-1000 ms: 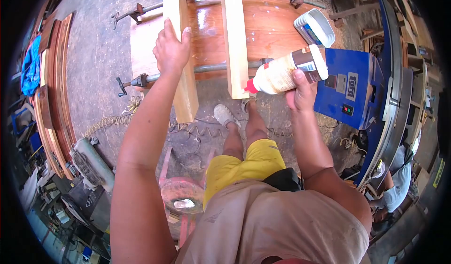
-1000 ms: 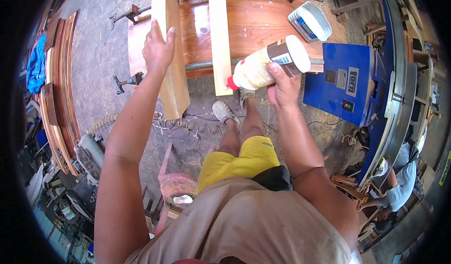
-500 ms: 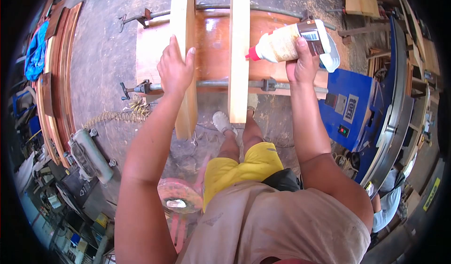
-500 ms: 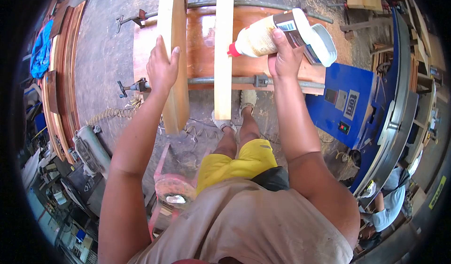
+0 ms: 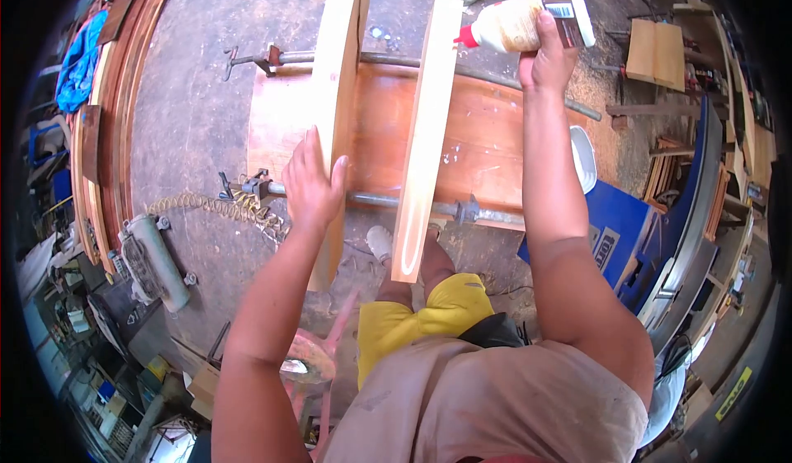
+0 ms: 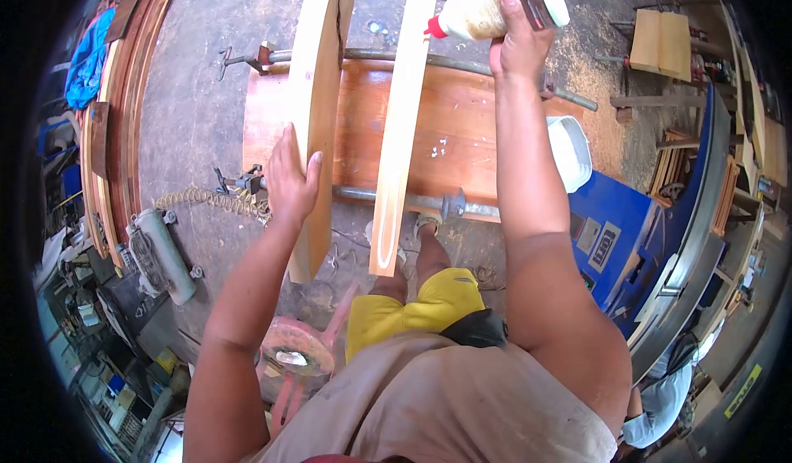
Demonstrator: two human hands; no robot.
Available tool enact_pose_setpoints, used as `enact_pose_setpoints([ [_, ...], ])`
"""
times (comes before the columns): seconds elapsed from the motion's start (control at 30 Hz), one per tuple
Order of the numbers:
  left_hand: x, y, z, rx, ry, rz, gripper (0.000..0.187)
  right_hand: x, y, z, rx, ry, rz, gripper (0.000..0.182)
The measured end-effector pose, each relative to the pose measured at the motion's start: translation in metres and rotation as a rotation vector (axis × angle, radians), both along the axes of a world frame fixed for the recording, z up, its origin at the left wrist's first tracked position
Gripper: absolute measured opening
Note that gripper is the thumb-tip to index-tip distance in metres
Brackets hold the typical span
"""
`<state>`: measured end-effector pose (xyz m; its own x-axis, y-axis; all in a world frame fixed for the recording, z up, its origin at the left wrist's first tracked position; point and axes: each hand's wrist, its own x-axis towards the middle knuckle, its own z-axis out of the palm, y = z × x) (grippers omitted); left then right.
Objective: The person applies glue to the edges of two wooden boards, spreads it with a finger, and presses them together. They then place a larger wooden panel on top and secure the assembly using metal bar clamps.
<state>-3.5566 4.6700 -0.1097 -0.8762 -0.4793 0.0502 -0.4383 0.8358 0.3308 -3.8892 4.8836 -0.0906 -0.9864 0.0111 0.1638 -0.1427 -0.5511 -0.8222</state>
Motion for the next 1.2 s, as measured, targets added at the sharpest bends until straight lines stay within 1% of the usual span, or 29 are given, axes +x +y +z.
enact_pose_setpoints([
  [0.03,-0.001,0.001,0.002,-0.001,-0.002,0.006,0.072,-0.011,-0.005,0.001,-0.012,0.031,0.004,0.039],
  [0.07,-0.002,0.001,0.004,0.002,-0.027,0.015,0.073,-0.019,-0.012,0.006,-0.011,-0.036,-0.037,0.038],
  [0.17,-0.004,0.002,0.008,0.01,-0.067,0.033,0.072,-0.049,-0.025,0.006,-0.018,-0.01,0.016,0.04],
  [0.23,-0.003,0.003,0.009,0.013,-0.08,0.043,0.071,-0.062,-0.035,0.009,-0.025,0.018,-0.041,0.041],
  [0.37,-0.003,0.002,0.01,0.026,-0.081,0.035,0.071,-0.065,-0.04,0.013,-0.017,0.077,-0.005,0.036],
  [0.43,-0.003,0.002,0.01,0.029,-0.08,0.032,0.07,-0.054,-0.029,0.008,0.033,0.054,0.069,0.043],
  [0.47,-0.002,0.002,0.009,0.018,-0.05,0.025,0.072,-0.026,-0.025,0.012,0.025,0.032,0.098,0.045],
  [0.53,-0.003,0.003,0.008,0.009,-0.022,0.016,0.073,0.004,-0.018,0.013,-0.016,-0.041,0.126,0.042],
  [0.6,-0.002,0.003,0.009,-0.01,0.003,0.005,0.072,0.038,-0.005,0.011,0.106,-0.099,0.155,0.051],
  [0.67,-0.003,0.004,0.009,0.0,0.003,0.006,0.072,0.074,0.005,0.013,0.117,-0.146,0.177,0.057],
  [0.73,-0.001,0.003,0.007,0.008,-0.001,0.011,0.072,0.106,0.017,0.011,0.066,-0.178,0.202,0.057],
  [0.83,0.0,0.002,0.004,0.008,0.025,0.003,0.072,0.155,0.039,0.01,0.08,-0.279,0.193,0.055],
  [1.03,0.004,-0.001,-0.002,0.046,0.035,-0.002,0.072,0.232,0.063,0.026,0.104,-0.394,0.23,0.058],
  [1.2,0.004,-0.001,0.001,0.056,0.056,0.002,0.07,0.274,0.075,0.028,0.144,-0.401,0.22,0.06],
])
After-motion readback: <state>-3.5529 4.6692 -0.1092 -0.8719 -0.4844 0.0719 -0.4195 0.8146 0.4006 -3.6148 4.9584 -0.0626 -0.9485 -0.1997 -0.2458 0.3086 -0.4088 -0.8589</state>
